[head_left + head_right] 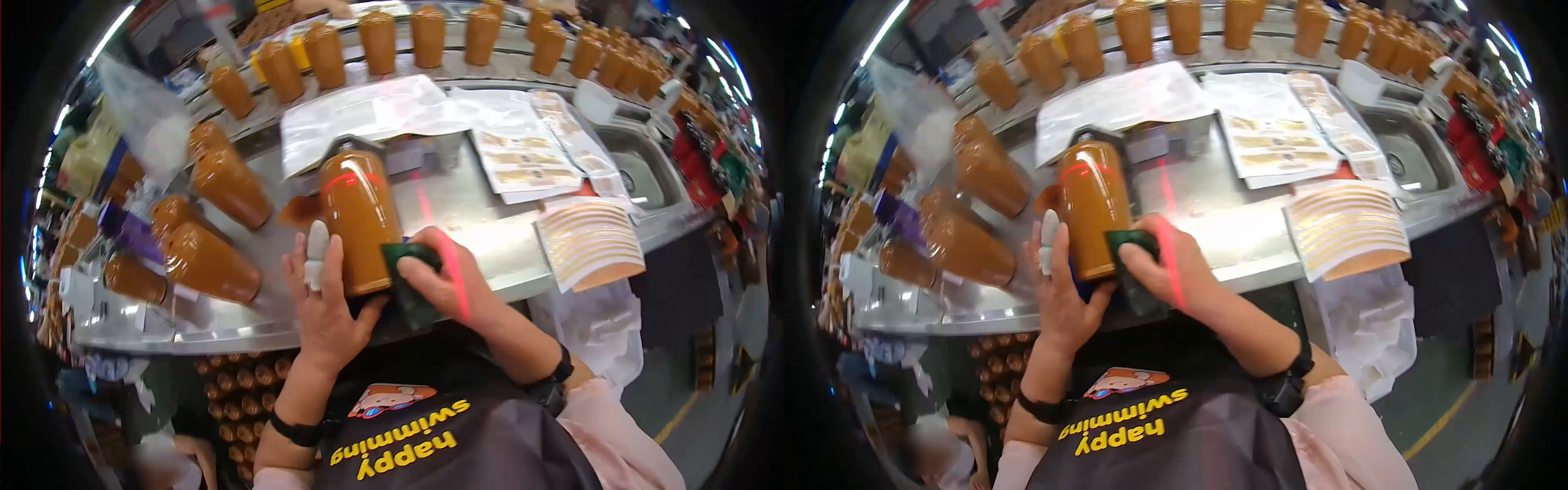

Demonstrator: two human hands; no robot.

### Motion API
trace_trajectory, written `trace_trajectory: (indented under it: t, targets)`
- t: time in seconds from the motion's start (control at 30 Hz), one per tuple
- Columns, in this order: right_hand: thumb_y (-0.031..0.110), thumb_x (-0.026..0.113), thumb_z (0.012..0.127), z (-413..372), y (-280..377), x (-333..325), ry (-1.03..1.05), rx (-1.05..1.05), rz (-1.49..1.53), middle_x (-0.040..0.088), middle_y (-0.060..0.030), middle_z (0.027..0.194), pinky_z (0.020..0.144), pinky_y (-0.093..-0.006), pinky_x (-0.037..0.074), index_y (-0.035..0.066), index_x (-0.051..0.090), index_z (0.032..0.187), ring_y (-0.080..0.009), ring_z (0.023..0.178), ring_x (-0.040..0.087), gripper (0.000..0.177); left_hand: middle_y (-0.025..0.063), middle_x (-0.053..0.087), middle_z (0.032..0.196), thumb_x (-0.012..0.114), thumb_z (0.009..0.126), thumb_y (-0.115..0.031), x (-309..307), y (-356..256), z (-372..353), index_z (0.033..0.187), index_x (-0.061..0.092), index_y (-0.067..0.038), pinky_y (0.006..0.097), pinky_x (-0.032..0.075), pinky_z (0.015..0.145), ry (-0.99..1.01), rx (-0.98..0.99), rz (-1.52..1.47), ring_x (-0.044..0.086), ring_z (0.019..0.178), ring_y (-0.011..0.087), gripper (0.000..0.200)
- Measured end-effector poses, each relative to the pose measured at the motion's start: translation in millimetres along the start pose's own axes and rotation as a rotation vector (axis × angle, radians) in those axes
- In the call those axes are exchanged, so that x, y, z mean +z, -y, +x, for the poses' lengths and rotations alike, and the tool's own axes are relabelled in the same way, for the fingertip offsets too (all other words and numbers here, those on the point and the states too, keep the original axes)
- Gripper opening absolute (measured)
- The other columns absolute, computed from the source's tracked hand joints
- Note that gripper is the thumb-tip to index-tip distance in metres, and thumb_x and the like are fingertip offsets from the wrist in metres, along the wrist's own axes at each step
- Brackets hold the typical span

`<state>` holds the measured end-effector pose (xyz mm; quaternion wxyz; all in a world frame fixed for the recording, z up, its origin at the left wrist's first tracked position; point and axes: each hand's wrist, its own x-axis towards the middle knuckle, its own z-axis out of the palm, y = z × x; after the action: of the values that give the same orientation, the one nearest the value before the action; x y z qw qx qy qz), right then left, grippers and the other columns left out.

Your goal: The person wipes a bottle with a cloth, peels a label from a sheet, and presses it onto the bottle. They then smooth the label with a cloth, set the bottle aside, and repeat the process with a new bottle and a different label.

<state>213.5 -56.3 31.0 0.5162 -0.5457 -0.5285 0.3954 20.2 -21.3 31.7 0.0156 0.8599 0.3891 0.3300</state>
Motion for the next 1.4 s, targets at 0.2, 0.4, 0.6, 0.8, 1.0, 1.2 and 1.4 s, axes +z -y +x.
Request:
trace_trajectory:
  t: [0.2,0.4,0.6,0.8,1.0,1.2,1.4]
  targets:
    - [0.012,0.060,0.089,-3.4,-1.9,-38.5,-0.003,-0.045,-0.256,0.066,-0.0175,0.091,0.077,-0.0328,0.051,0.000,0.057,0.113,-0.0247,0.083,0.065,0.026,0.0216,0.048,0.141,0.071,0.085,-0.031,17.4,13.2,-8.6,0.143,0.039,0.001,0.0531,0.015,0.118,-0.005,0.053,-0.030,0.037,0.137,0.0435,0.073]
    - [-0.012,0.046,0.073,36.1,-40.6,-197.7,-0.359,-0.292,-0.779,0.055,-0.0182,0.135,0.107,-0.0396,0.040,0.008,0.069,0.109,-0.0345,0.125,0.052,0.047,0.0252,0.041,0.145,0.054,0.094,-0.048,30.7,19.5,-20.6,0.142,0.034,0.011,0.0435,0.026,0.113,-0.057,-0.151,-0.435,0.036,0.138,0.0372,0.079]
    - [0.003,0.053,0.081,91.7,-96.7,-365.8,-0.333,0.341,-1.490,0.049,-0.0152,0.140,0.103,-0.0434,0.043,0.017,0.072,0.108,-0.0372,0.129,0.044,0.036,0.0237,0.036,0.148,0.052,0.095,-0.054,36.6,28.1,-31.3,0.146,0.024,0.011,0.0421,0.027,0.113,-0.049,-0.222,-0.539,0.036,0.138,0.0334,0.087]
    - [0.020,0.060,0.083,126.7,-132.4,-458.4,-0.461,0.471,-1.495,0.058,-0.0160,0.125,0.093,-0.0453,0.047,0.015,0.074,0.098,-0.0373,0.116,0.053,0.021,0.0204,0.032,0.150,0.051,0.092,-0.061,42.6,43.3,-45.2,0.148,0.021,0.007,0.0434,0.025,0.115,-0.050,-0.247,-0.555,0.032,0.140,0.0317,0.093]
    - [0.033,0.067,0.080,132.5,-133.2,-461.9,-0.620,0.399,-1.234,0.066,-0.0171,0.098,0.085,-0.0436,0.050,0.007,0.073,0.087,-0.0370,0.095,0.061,0.028,0.0194,0.029,0.152,0.053,0.090,-0.062,42.6,52.0,-56.7,0.149,0.016,0.004,0.0441,0.025,0.115,-0.028,-0.301,-0.561,0.031,0.140,0.0312,0.096]
    - [0.024,0.068,0.082,199.9,-77.8,-379.6,-0.313,0.278,-0.961,0.066,-0.0162,0.105,0.082,-0.0415,0.051,0.006,0.073,0.091,-0.0317,0.106,0.060,0.021,0.0196,0.031,0.151,0.057,0.089,-0.060,43.9,58.1,-65.0,0.148,0.019,0.004,0.0436,0.026,0.115,-0.046,-0.287,-0.554,0.033,0.139,0.0310,0.095]
    - [0.022,0.070,0.074,259.1,-177.2,-362.7,-0.394,0.055,-1.594,0.069,-0.0143,0.088,0.080,-0.0434,0.050,0.005,0.071,0.082,-0.0309,0.092,0.063,0.019,0.0211,0.034,0.148,0.059,0.092,-0.050,38.6,36.6,-45.0,0.147,0.019,0.006,0.0435,0.026,0.114,0.023,-0.211,-0.587,0.035,0.138,0.0315,0.089]
